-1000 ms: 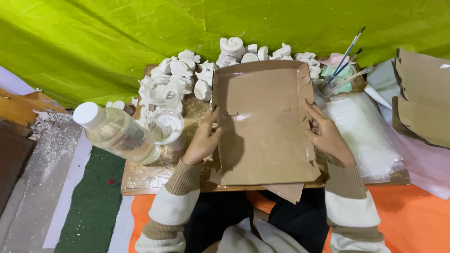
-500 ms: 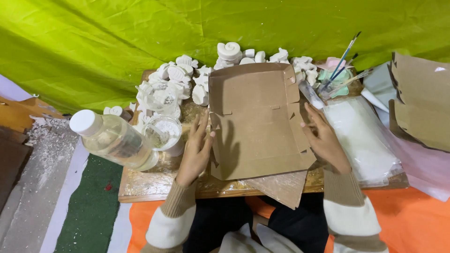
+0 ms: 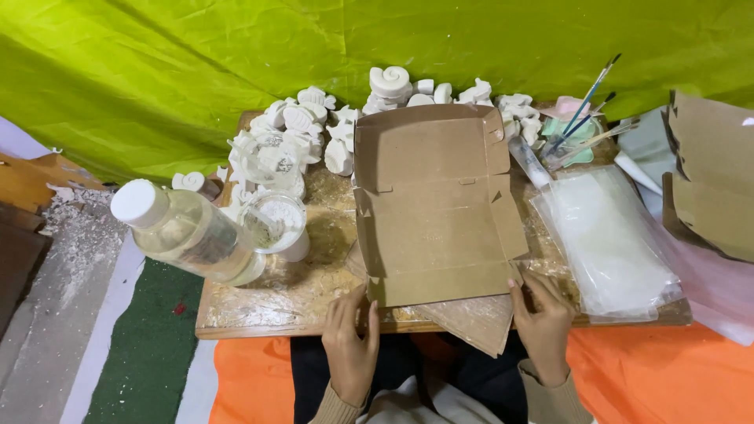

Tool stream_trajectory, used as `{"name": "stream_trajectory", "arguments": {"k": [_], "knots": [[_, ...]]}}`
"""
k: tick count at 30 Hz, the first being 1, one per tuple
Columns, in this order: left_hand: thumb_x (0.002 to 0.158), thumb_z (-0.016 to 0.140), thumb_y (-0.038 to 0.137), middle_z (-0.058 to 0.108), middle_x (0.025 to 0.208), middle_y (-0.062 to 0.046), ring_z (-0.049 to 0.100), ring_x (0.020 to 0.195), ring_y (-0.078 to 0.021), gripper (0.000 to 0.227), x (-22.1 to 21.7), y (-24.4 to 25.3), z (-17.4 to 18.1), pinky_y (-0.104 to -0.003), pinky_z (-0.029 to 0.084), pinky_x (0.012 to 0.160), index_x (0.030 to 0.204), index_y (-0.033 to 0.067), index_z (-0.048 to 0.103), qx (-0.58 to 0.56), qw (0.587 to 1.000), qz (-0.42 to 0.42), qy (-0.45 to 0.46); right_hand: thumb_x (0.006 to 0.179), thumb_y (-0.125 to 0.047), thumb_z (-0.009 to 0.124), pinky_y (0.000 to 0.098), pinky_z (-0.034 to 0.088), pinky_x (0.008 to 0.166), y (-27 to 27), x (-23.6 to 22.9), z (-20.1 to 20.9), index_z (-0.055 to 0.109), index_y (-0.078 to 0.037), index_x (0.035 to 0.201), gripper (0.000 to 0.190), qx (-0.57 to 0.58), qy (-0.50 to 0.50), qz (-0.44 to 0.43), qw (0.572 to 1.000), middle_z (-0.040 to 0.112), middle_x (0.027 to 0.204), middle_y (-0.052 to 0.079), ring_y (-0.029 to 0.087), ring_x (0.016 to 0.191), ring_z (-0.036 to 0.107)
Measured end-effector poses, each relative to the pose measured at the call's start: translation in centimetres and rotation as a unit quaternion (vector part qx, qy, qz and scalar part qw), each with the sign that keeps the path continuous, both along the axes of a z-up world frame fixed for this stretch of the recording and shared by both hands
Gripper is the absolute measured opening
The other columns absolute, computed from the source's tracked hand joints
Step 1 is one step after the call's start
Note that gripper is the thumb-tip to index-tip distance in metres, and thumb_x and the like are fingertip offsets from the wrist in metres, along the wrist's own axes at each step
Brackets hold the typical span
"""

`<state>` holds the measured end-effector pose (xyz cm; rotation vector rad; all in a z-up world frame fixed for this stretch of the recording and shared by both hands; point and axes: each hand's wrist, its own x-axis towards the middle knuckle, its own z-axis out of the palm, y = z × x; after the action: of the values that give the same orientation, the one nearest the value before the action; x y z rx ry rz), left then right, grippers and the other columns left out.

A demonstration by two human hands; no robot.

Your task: Folding and assembling a cardboard box from a flat template on a low table.

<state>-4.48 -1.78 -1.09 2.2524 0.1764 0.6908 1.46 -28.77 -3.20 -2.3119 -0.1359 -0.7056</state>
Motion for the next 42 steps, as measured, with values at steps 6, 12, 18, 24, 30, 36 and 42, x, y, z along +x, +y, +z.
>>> {"name": "stream_trajectory", "arguments": {"k": [6,12,18,24,30,36,42], "knots": [[0.080,0.074,-0.002,0.076,0.115,-0.009,0.070,0.099,-0.0204,0.032,0.3,-0.7,0.8,-0.032,0.058,0.086,0.112,-0.0004,0.074,0.064,0.996,-0.041,-0.044,0.081,0.003,0.073,0.0328,0.052,0.094,-0.1,-0.5,0.6,0.073,-0.001,0.120,0.040,-0.074,-0.001,0.069,0.995,0.071,0.121,0.009,0.024,0.105,0.062],[0.081,0.075,0.005,0.073,0.126,-0.009,0.066,0.111,-0.0216,0.039,-0.1,-0.9,-1.2,-0.037,0.050,0.095,0.119,0.0016,0.072,0.149,0.986,-0.065,-0.029,0.083,-0.006,0.072,0.0358,0.049,0.098,-0.3,-0.6,-0.2,0.072,0.001,0.122,0.039,-0.151,0.006,0.078,0.985,0.067,0.126,0.010,0.026,0.111,0.057],[0.083,0.075,0.012,0.074,0.123,-0.013,0.066,0.105,-0.0213,0.034,0.3,-1.1,-1.3,-0.039,0.048,0.092,0.115,-0.0007,0.074,0.245,0.968,-0.058,-0.018,0.085,-0.018,0.073,0.0351,0.048,0.095,0.1,-0.6,0.6,0.073,0.001,0.121,0.041,-0.217,0.019,0.067,0.974,0.066,0.124,0.006,0.023,0.105,0.055],[0.082,0.075,0.012,0.076,0.119,-0.010,0.065,0.102,-0.0193,0.032,0.6,-0.4,-0.4,-0.039,0.047,0.093,0.113,0.0010,0.074,0.253,0.964,-0.079,0.006,0.085,-0.020,0.073,0.0342,0.049,0.094,0.1,-0.7,1.3,0.073,-0.001,0.121,0.041,-0.203,0.042,0.076,0.975,0.065,0.126,0.006,0.024,0.108,0.056],[0.082,0.075,0.011,0.075,0.117,-0.015,0.066,0.096,-0.0229,0.030,0.8,-0.5,-0.3,-0.037,0.052,0.085,0.109,-0.0036,0.075,0.216,0.972,-0.088,-0.001,0.085,-0.021,0.074,0.0344,0.049,0.092,0.2,-0.6,1.1,0.073,0.000,0.120,0.041,-0.198,0.052,0.061,0.977,0.066,0.125,0.006,0.023,0.107,0.056],[0.079,0.079,0.014,0.074,0.113,-0.010,0.070,0.089,-0.0215,0.045,0.7,0.8,0.8,-0.034,0.059,0.077,0.120,0.0003,0.068,0.093,0.990,-0.103,0.033,0.088,-0.011,0.071,0.0338,0.050,0.094,0.5,-1.0,2.3,0.070,0.003,0.122,0.037,-0.101,0.043,0.070,0.991,0.069,0.120,0.011,0.023,0.104,0.061],[0.085,0.074,0.010,0.058,0.113,-0.010,0.071,0.089,-0.0167,0.064,1.8,1.5,-1.0,-0.027,0.066,0.076,0.142,0.0030,0.045,-0.034,0.998,-0.040,0.016,0.095,0.006,0.058,0.0328,0.057,0.084,-0.2,-1.0,1.2,0.063,0.006,0.128,0.034,0.083,0.027,-0.023,0.996,0.071,0.121,0.017,0.025,0.101,0.069]]}}
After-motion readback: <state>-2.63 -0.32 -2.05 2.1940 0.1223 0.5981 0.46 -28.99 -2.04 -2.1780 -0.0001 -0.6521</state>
